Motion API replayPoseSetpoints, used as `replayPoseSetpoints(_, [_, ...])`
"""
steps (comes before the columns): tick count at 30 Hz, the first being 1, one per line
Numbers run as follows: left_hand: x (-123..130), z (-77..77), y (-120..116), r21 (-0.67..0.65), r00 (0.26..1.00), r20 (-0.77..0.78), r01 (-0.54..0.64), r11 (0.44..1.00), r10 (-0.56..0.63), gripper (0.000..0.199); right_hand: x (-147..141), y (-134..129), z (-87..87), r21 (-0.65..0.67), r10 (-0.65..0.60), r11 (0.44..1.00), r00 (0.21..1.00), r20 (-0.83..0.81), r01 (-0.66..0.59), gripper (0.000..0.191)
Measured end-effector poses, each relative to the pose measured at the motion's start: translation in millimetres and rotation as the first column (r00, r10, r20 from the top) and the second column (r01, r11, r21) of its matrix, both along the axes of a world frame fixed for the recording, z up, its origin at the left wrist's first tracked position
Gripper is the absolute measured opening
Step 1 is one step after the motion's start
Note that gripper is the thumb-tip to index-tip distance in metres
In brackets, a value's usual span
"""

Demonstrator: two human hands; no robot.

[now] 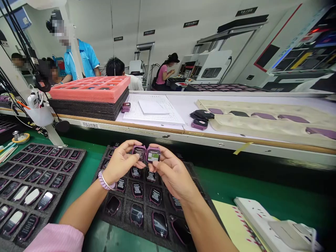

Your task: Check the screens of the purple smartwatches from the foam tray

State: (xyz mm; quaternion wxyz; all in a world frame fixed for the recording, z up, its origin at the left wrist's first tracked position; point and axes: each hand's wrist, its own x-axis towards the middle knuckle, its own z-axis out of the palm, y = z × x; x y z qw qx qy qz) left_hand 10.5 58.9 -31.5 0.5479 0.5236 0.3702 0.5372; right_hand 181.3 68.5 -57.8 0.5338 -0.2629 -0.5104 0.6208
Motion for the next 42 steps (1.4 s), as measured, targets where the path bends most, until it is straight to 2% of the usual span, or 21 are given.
replayPoseSetpoints(6, [-0.1, 1.2, -1.0, -0.002, 1.0, 0.001, -0.003, 1.0, 0.003, 0.037, 0.0, -2.7, 2.7, 0.006, -0.008, 1.0, 1.0, 0.019, 0.008, 0.044])
replayPoseSetpoints(17, [1.0, 4.5, -3.1, -0.023, 0.996, 0.077, 0.05, 0.998, -0.048, 0.05, 1.2, -3.7, 5.3, 0.002, 0.007, 1.0, 1.0, -0.016, -0.007, 0.047])
replayPoseSetpoints(23, [0.2, 2.1, -3.3, -0.049, 0.995, 0.087, 0.05, 0.998, -0.046, 0.038, -2.0, 0.8, 6.7, -0.071, -0.044, 0.997, 0.996, -0.084, 0.038, 0.037])
replayPoseSetpoints(27, [0.1, 2.3, -3.9, -0.053, 0.994, 0.093, 0.062, 0.997, -0.057, 0.035, -2.8, 2.0, 7.6, -0.109, -0.05, 0.993, 0.993, -0.109, 0.038, 0.038])
replayPoseSetpoints(37, [1.5, 0.2, -3.9, -0.041, 0.997, 0.032, 0.066, 0.997, -0.065, 0.037, -5.5, 0.3, 5.5, -0.051, -0.116, 0.992, 0.993, -0.016, 0.115, 0.042])
replayPoseSetpoints(42, [2.0, 0.4, -3.9, -0.035, 0.998, 0.031, 0.047, 0.998, -0.046, 0.036, -5.3, -1.0, 5.8, -0.049, -0.105, 0.993, 0.994, -0.021, 0.103, 0.04])
